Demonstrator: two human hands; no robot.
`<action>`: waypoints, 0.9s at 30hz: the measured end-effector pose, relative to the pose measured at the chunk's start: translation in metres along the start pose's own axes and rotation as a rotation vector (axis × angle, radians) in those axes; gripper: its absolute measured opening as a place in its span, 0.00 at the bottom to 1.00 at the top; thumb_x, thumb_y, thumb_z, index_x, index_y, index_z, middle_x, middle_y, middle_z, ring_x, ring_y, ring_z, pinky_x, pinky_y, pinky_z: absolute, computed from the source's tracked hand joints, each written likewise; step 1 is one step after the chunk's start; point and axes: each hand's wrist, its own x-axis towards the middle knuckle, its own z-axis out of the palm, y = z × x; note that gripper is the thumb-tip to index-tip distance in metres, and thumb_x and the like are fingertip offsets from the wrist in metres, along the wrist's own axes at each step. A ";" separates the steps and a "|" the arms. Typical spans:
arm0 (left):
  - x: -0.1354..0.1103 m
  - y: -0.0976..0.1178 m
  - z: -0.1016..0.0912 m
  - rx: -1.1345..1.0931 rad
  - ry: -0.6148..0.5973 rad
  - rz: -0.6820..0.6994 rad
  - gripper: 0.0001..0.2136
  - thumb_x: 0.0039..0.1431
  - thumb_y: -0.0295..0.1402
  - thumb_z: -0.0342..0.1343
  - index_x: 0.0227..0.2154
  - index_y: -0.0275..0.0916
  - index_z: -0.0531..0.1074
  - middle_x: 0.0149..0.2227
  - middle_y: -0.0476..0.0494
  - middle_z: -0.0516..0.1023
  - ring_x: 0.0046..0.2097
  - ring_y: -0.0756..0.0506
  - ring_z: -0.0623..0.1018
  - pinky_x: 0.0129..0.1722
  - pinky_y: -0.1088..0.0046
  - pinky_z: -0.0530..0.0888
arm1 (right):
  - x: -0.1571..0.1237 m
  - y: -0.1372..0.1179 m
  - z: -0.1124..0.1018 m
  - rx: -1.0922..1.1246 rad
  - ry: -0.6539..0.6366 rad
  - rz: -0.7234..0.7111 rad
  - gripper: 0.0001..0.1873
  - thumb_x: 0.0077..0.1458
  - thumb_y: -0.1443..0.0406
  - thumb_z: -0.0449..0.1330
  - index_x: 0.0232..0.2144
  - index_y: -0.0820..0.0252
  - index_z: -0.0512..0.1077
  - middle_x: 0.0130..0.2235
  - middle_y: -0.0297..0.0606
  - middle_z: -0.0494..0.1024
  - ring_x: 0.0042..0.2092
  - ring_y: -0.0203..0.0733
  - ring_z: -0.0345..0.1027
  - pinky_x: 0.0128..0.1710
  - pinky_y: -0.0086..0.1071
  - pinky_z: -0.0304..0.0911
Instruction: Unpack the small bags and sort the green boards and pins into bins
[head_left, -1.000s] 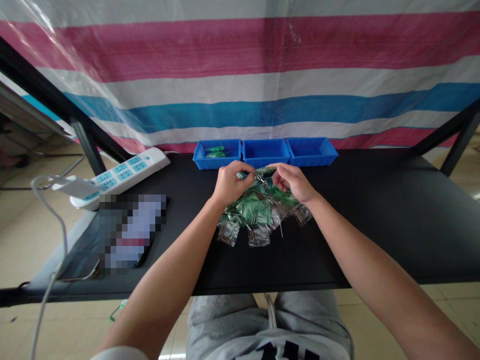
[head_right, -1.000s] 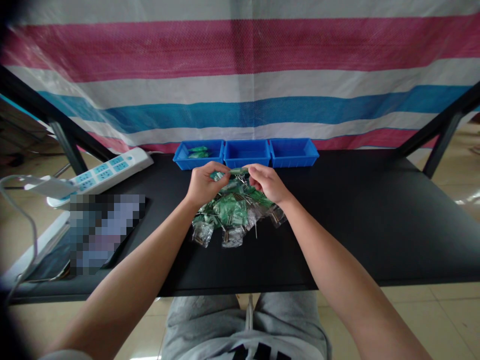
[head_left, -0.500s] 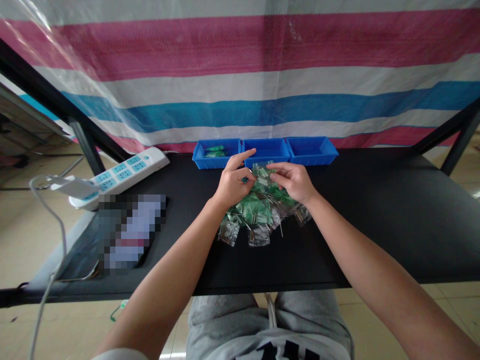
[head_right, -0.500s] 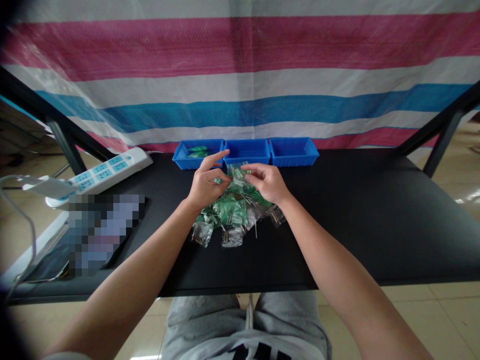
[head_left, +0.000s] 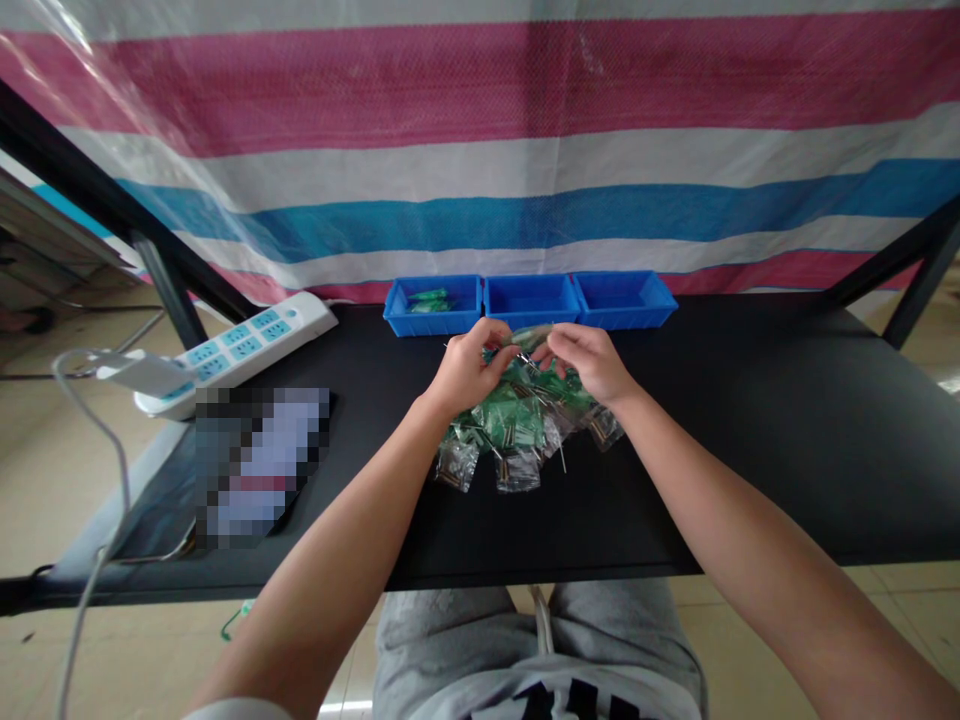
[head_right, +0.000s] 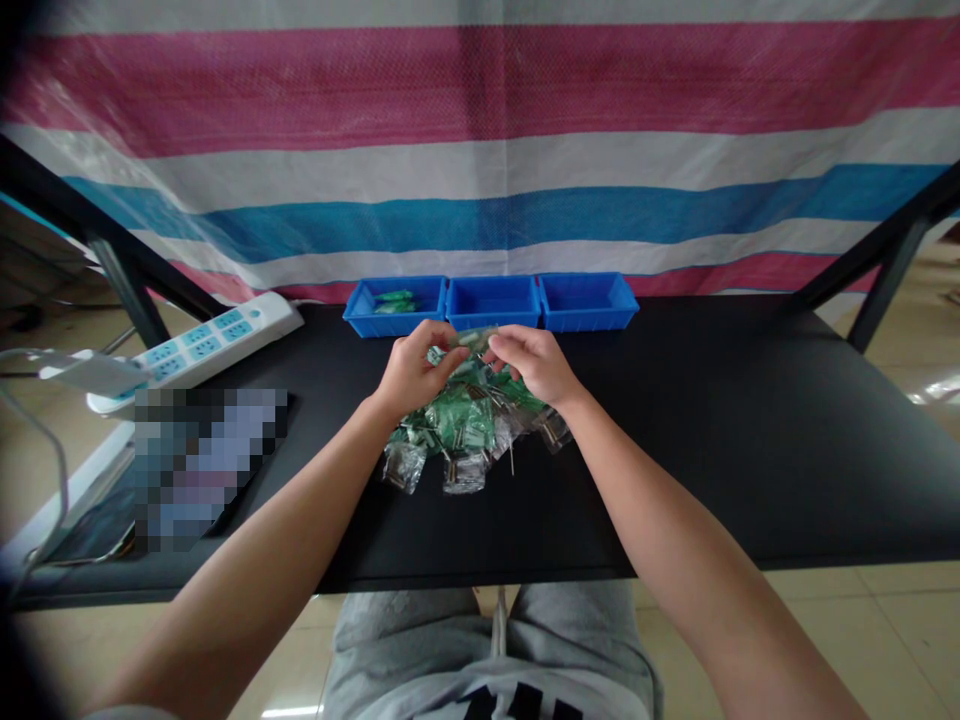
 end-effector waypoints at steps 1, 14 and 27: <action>0.000 0.000 0.000 -0.027 -0.012 -0.014 0.10 0.57 0.34 0.56 0.40 0.38 0.67 0.29 0.50 0.76 0.31 0.50 0.76 0.32 0.75 0.71 | 0.000 0.000 0.001 -0.035 0.008 -0.004 0.23 0.47 0.46 0.63 0.30 0.61 0.74 0.26 0.37 0.76 0.27 0.36 0.67 0.22 0.28 0.56; 0.002 -0.002 -0.001 -0.341 -0.158 -0.070 0.20 0.55 0.31 0.54 0.52 0.41 0.73 0.30 0.48 0.78 0.29 0.50 0.73 0.32 0.72 0.73 | 0.000 0.000 -0.002 -0.242 0.047 0.015 0.21 0.52 0.49 0.60 0.21 0.59 0.66 0.17 0.29 0.66 0.21 0.33 0.58 0.23 0.29 0.53; 0.006 -0.007 -0.003 -0.036 0.093 -0.041 0.13 0.59 0.36 0.55 0.43 0.38 0.78 0.37 0.43 0.80 0.36 0.48 0.77 0.37 0.71 0.74 | 0.004 0.006 -0.004 -0.123 0.092 0.045 0.21 0.49 0.48 0.61 0.30 0.61 0.72 0.20 0.30 0.68 0.22 0.33 0.61 0.23 0.28 0.55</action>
